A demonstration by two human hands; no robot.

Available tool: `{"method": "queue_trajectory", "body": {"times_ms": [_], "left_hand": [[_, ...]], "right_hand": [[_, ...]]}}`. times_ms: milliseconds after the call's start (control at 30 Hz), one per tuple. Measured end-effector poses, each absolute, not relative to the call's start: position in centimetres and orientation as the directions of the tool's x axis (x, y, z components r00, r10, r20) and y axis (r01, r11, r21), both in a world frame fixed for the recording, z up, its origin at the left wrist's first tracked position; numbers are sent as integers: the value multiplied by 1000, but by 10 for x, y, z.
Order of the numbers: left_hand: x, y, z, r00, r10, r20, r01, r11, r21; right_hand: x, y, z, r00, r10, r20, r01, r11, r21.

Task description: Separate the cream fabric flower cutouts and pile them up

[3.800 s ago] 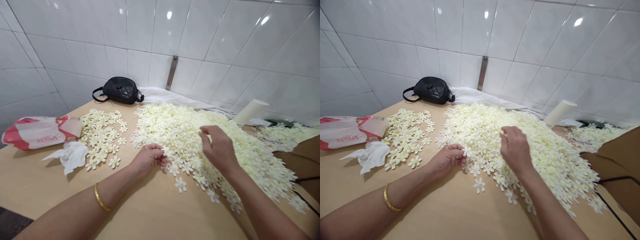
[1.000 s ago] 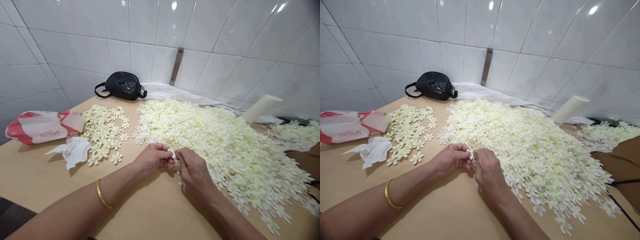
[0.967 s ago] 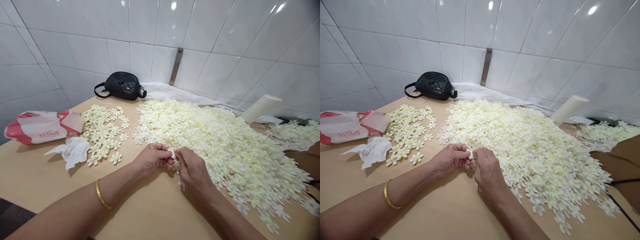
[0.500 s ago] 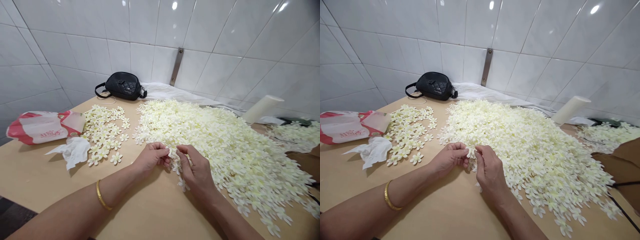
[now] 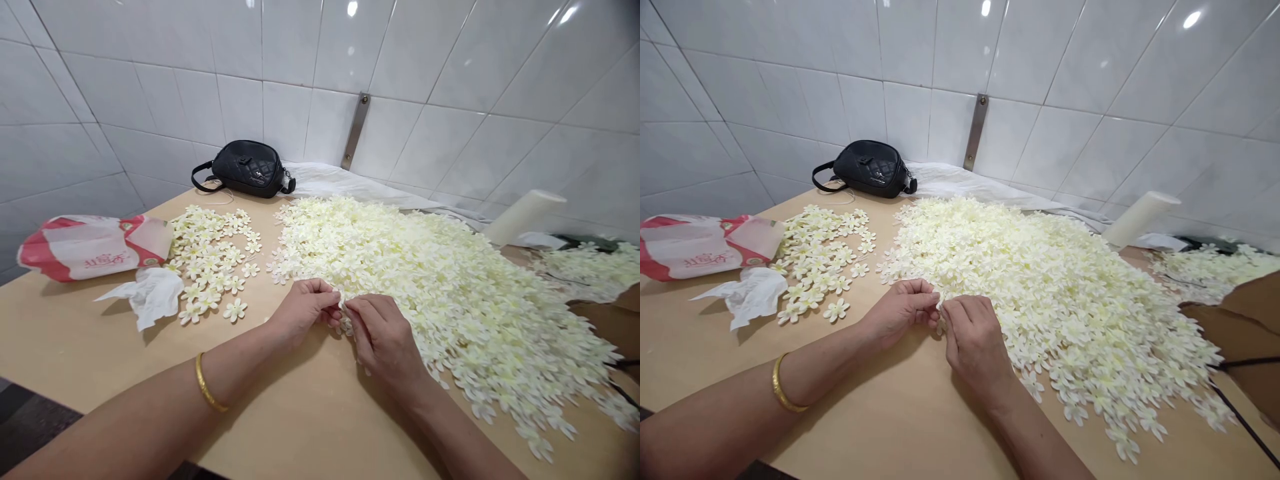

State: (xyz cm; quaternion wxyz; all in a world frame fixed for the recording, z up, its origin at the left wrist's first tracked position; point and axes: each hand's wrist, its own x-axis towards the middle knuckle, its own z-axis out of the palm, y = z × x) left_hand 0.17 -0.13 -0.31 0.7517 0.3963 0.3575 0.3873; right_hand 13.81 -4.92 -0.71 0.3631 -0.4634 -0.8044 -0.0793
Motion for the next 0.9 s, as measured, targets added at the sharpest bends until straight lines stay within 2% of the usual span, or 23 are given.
{"method": "queue_trajectory", "body": {"times_ms": [133, 267, 400, 500, 600, 733, 833, 900], "left_hand": [[1, -1, -3, 481, 846, -232, -295, 405, 865], [-1, -2, -4, 550, 806, -217, -297, 432, 851], [0, -2, -3, 554, 806, -209, -286, 420, 862], [1, -2, -1, 520, 825, -222, -276, 408, 870], [1, -1, -2, 491, 842, -223, -276, 394, 877], [0, 2, -4, 459, 865, -202, -295, 362, 884], [-1, 3, -5, 447, 867, -220, -294, 375, 879], [-1, 3, -5, 451, 865, -221, -303, 381, 874]], "right_hand": [[138, -50, -7, -278, 746, 606, 795, 533, -292], [138, -53, -3, -115, 874, 471, 711, 404, -576], [141, -53, 0, 28, 976, 216, 453, 180, -873], [143, -51, 2, 56, 994, 94, 211, 80, -974], [144, -49, 5, 78, 995, 61, 101, 53, -994], [156, -48, 15, 154, 979, 132, 145, 110, -983], [181, -43, 32, 299, 901, 313, 367, 195, -910], [204, -32, 44, 364, 798, 480, 612, 183, -769]]}}
